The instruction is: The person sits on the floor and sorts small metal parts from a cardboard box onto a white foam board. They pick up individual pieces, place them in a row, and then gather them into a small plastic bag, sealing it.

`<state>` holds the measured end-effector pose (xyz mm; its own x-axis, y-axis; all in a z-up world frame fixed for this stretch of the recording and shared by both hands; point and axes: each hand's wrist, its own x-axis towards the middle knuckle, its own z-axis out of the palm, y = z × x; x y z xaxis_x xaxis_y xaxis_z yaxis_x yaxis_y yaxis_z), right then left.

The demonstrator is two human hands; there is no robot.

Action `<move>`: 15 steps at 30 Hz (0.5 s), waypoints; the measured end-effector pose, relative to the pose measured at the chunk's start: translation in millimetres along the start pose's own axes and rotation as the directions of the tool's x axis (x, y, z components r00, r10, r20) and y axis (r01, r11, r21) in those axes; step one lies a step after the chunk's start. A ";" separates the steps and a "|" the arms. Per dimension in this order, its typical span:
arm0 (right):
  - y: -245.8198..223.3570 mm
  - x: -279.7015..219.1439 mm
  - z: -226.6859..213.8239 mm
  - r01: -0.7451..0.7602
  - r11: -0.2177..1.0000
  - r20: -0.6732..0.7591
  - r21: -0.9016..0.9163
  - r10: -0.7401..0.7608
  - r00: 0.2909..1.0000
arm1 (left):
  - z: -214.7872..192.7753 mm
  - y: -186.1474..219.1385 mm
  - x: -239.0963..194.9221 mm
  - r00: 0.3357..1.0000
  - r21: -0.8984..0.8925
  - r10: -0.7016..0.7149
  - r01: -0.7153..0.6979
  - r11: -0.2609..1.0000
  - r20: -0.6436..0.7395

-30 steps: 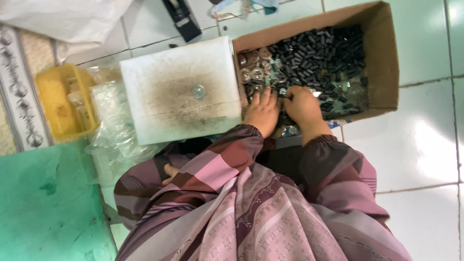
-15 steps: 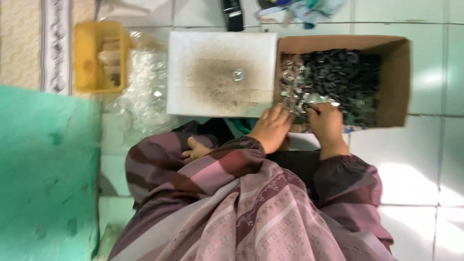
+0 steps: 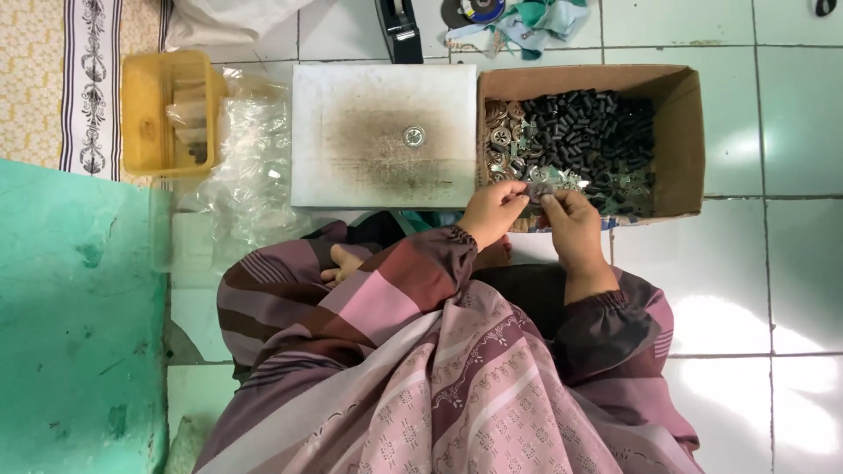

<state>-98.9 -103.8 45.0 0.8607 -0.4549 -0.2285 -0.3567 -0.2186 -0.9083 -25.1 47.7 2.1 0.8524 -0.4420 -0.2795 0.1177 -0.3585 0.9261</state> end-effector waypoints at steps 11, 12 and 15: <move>14.1 15.5 -4.2 0.069 0.997 -0.136 0.042 -0.062 0.989 | -1.8 23.4 -4.0 0.997 0.039 -0.025 0.027 0.999 -0.073; 16.1 15.0 -5.3 0.112 0.994 -0.179 -0.010 -0.112 0.977 | -5.9 32.6 -10.3 0.999 0.076 0.016 -0.013 0.997 -0.038; 35.2 25.9 -10.5 0.279 0.935 -0.190 -0.218 -0.321 0.928 | -17.6 47.2 -23.6 0.991 0.115 0.132 -0.133 0.984 0.020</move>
<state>-93.0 -132.3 10.7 0.8443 -0.5156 0.1462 -0.1722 -0.5194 -0.8370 -30.6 55.6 56.8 0.8499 -0.5020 -0.1602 -0.0564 -0.3890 0.9195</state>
